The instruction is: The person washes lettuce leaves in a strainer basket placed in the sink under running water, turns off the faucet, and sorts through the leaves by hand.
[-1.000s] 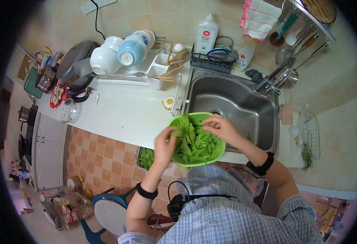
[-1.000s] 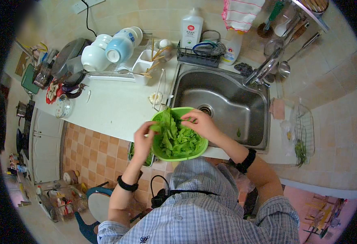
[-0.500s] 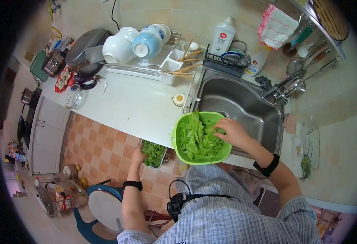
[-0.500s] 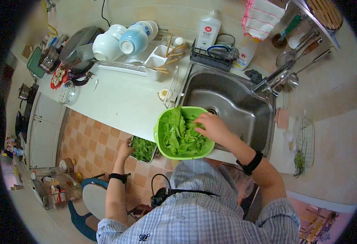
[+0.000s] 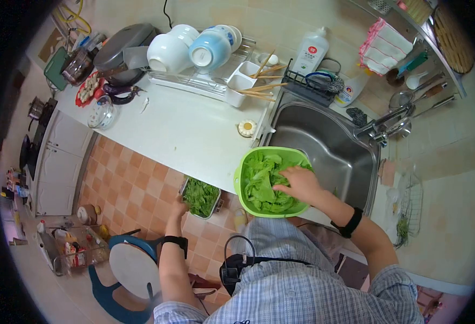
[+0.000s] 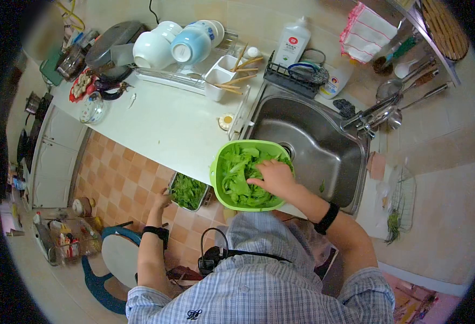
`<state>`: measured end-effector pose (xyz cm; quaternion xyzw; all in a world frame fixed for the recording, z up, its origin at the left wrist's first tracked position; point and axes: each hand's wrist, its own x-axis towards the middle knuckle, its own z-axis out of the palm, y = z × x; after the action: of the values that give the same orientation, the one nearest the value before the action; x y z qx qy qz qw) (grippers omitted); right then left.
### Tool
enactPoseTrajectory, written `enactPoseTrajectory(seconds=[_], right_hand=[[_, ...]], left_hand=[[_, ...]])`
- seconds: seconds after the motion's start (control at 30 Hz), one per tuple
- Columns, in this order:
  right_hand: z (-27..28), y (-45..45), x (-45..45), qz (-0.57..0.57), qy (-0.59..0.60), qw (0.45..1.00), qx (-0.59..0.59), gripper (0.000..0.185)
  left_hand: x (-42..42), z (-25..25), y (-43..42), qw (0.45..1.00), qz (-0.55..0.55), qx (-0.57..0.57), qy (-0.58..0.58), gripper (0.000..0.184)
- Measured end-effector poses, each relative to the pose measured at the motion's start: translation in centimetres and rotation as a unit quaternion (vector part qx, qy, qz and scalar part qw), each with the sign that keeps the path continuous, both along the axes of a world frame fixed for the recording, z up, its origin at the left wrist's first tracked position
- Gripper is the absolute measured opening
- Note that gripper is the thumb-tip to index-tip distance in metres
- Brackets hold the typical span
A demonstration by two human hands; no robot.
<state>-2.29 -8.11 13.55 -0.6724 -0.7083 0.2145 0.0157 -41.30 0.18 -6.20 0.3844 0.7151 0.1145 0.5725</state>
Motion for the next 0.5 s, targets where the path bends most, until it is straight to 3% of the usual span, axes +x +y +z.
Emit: enactPoseTrajectory(seconds=[0.07,0.1,0.17,0.23,0.3,0.33,0.4,0.5], right_hand=[[0.3,0.0,0.6,0.035,-0.008,0.998,0.045,0.056],[0.5,0.1,0.7,0.066,-0.015,0.993,0.092,0.058],[0.7,0.8,0.3,0.090,-0.035,0.986,0.137,0.063],[0.1,1.8,-0.4,0.111,-0.055,0.976,0.182,0.067],[-2.1,2.9,-1.4,0.039,-0.046,0.993,0.100,0.084],[-2.4,3.6,-1.8,0.040,-0.045,0.993,0.101,0.084],[-3.0,4.7,-2.5,-0.032,-0.029,0.994,-0.103,0.095],[-3.8,5.0,-2.9,0.011,-0.105,0.989,-0.102,0.093]], left_hand=[[-0.6,-0.2,0.0,0.957,-0.201,0.126,0.168,0.050],[-0.7,-0.5,-0.1,0.957,-0.199,0.125,0.167,0.050],[-0.7,-1.0,-0.4,0.916,-0.242,0.108,0.302,0.047],[0.3,1.3,-0.4,0.910,-0.243,0.103,0.319,0.046],[2.0,4.7,-0.1,0.904,-0.242,0.098,0.338,0.046],[3.1,6.3,0.2,0.878,-0.265,0.118,0.382,0.032],[3.6,7.0,0.6,0.848,-0.284,0.137,0.426,0.023],[4.2,7.0,0.9,0.823,-0.330,0.166,0.430,0.027]])
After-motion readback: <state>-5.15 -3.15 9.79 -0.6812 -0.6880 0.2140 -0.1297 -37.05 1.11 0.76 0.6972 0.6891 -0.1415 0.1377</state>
